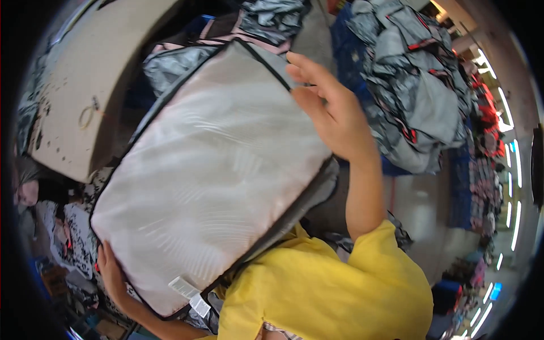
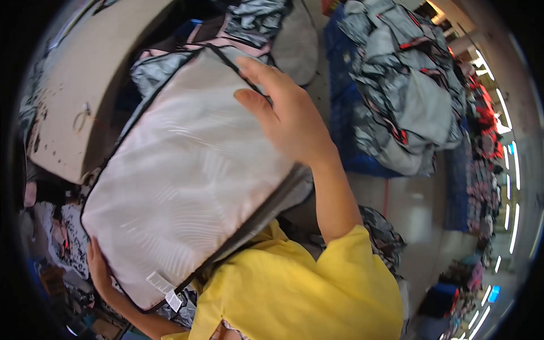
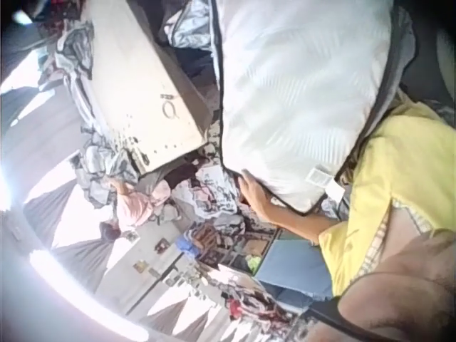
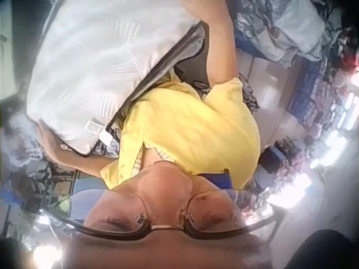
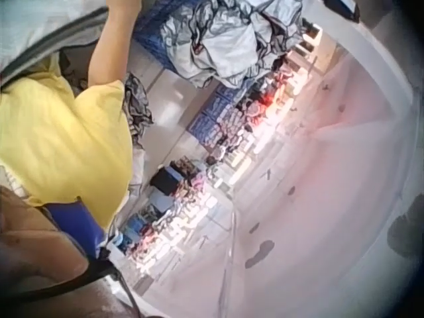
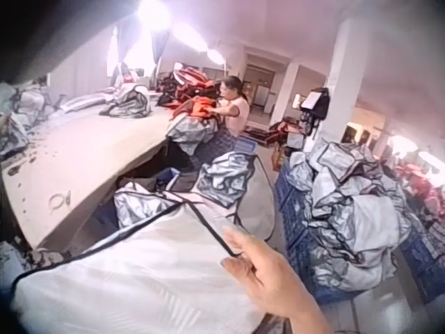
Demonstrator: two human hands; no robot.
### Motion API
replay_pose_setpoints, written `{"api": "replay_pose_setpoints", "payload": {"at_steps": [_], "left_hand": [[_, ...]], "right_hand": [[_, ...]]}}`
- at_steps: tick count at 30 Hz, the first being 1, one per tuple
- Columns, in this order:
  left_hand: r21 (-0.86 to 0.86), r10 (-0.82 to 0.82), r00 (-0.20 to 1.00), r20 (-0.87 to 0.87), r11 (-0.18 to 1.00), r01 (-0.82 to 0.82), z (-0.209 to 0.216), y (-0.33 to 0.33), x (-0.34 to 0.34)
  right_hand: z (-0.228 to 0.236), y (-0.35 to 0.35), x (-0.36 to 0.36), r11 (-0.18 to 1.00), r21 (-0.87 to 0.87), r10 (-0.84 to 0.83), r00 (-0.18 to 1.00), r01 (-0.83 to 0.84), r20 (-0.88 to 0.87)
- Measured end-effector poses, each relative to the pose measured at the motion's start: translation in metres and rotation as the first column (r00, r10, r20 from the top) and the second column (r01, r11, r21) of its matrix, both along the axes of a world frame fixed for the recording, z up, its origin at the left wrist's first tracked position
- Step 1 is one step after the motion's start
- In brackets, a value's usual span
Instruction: Inspecting and assembling silver and pink fabric components of a bag.
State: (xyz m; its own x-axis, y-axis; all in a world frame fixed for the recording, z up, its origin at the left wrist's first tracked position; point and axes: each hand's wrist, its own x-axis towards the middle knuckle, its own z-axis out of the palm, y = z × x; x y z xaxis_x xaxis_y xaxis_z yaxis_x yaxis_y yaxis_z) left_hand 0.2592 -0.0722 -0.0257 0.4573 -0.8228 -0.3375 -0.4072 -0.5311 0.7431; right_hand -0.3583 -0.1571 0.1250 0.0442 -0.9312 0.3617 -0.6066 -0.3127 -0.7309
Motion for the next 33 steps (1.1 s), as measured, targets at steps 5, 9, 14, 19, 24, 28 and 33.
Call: {"api": "replay_pose_setpoints", "payload": {"at_steps": [5, 9, 14, 19, 24, 28, 33], "left_hand": [[-0.100, -0.040, 0.994, 0.104, 0.994, 0.050, -0.028, 0.006, -0.015], [-0.285, 0.143, 0.823, 0.549, 0.958, 0.024, -0.020, -0.015, -0.045], [-0.458, 0.303, 0.698, 0.649, 0.888, 0.041, 0.005, -0.039, -0.075], [-0.481, 0.339, 0.597, 0.727, 0.872, 0.089, -0.042, -0.033, -0.032], [-0.373, 0.148, 0.494, 0.857, 0.839, 0.395, -0.121, 0.016, 0.024], [-0.330, 0.068, 0.964, 0.259, 0.944, 0.022, -0.014, -0.005, -0.084], [-0.307, 0.172, 0.983, 0.061, 0.941, -0.145, 0.014, 0.079, -0.091]], "right_hand": [[-0.126, -0.010, -0.045, 0.807, 0.406, -0.279, 0.882, 0.430, -0.380], [-0.137, -0.009, -0.056, 0.901, 0.226, -0.329, 0.923, 0.369, -0.199], [-0.121, -0.004, -0.040, 0.924, 0.163, -0.331, 0.937, 0.346, -0.112], [-0.129, -0.011, -0.036, 0.903, 0.249, -0.349, 0.936, 0.349, -0.046], [-0.110, -0.021, -0.007, 0.936, -0.077, -0.300, 0.668, 0.343, -0.680], [-0.075, -0.001, 0.028, 0.996, -0.083, -0.031, 0.776, -0.028, -0.629], [-0.068, 0.039, 0.189, 0.591, 0.286, 0.786, 0.459, -0.755, -0.414]]}}
